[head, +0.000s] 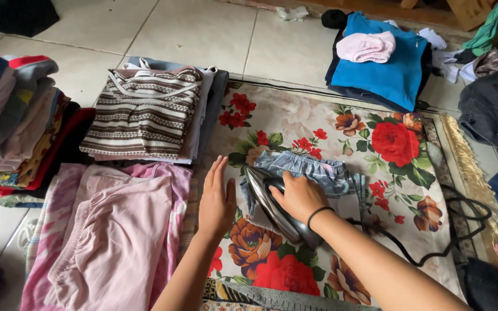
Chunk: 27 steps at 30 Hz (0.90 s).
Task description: Ironing and folding several pieces of laundry on the floor.
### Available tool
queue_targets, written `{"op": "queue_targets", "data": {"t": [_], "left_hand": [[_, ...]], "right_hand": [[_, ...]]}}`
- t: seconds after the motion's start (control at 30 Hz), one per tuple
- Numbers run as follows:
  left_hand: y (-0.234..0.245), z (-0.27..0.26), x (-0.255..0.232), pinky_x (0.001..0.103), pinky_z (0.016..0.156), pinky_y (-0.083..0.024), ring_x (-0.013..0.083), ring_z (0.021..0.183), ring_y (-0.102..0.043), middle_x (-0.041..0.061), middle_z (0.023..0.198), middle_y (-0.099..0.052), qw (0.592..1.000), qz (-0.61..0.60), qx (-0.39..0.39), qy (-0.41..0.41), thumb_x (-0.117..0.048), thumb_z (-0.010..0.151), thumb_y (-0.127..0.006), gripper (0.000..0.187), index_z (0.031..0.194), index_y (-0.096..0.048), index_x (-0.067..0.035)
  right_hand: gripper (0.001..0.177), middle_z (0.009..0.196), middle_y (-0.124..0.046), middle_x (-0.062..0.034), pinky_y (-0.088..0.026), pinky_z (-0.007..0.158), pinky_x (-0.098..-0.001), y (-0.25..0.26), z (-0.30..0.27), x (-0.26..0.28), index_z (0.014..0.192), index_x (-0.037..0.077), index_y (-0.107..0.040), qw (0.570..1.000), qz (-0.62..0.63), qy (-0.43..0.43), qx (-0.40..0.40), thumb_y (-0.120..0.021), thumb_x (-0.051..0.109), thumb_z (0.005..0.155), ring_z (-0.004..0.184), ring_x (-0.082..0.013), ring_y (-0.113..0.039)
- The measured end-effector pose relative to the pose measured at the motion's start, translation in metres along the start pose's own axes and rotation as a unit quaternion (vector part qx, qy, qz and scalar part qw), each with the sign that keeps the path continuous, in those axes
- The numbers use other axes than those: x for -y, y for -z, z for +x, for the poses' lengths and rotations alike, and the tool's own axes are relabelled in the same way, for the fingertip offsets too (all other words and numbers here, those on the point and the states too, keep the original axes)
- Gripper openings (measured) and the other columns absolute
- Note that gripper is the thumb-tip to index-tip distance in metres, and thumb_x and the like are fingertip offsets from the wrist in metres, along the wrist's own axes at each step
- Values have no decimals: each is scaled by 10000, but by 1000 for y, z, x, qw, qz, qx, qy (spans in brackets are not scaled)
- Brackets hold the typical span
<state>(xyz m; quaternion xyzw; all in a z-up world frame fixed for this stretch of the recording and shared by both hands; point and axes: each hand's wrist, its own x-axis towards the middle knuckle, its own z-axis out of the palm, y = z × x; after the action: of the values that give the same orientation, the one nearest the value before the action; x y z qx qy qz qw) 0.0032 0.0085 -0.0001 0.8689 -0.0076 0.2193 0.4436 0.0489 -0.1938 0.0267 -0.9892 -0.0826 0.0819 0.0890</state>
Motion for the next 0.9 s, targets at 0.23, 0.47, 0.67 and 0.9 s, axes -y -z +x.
{"op": "queue_targets", "data": {"t": [0.23, 0.47, 0.67, 0.9], "left_hand": [[12, 1, 5, 414, 1078, -462, 368, 1367, -512, 171, 1524, -498, 1000, 6, -5, -26, -120, 1003, -538, 473, 1469, -468, -75], [1, 3, -8, 435, 1083, -443, 390, 1366, -501, 169, 1534, -487, 999, 28, 14, -30, -113, 989, -548, 469, 1450, -480, -62], [-18, -6, -24, 435, 1064, -450, 379, 1362, -498, 160, 1532, -470, 998, 31, 57, -15, -153, 987, -541, 478, 1454, -476, -76], [-63, -24, -35, 424, 1141, -377, 344, 1456, -406, 154, 1559, -450, 990, 34, 127, -48, -145, 957, -533, 522, 1468, -464, -60]], "right_hand": [[496, 747, -693, -234, -578, 671, -540, -6, -14, -17, 1086, 25, -629, 999, 36, 34, -13, -636, 496, 931, 748, -454, -706], [586, 704, -698, -224, -583, 669, -537, -3, -56, -53, 1293, 55, -587, 999, 4, 46, 9, -639, 496, 910, 713, -451, -714], [535, 773, -711, -213, -588, 681, -534, 6, -16, -51, 1244, 63, -626, 999, -11, 25, -17, -624, 504, 941, 765, -434, -719], [585, 754, -713, -230, -589, 667, -537, -13, -75, -109, 1288, 47, -584, 998, 54, 9, 2, -644, 488, 907, 743, -447, -719]]}}
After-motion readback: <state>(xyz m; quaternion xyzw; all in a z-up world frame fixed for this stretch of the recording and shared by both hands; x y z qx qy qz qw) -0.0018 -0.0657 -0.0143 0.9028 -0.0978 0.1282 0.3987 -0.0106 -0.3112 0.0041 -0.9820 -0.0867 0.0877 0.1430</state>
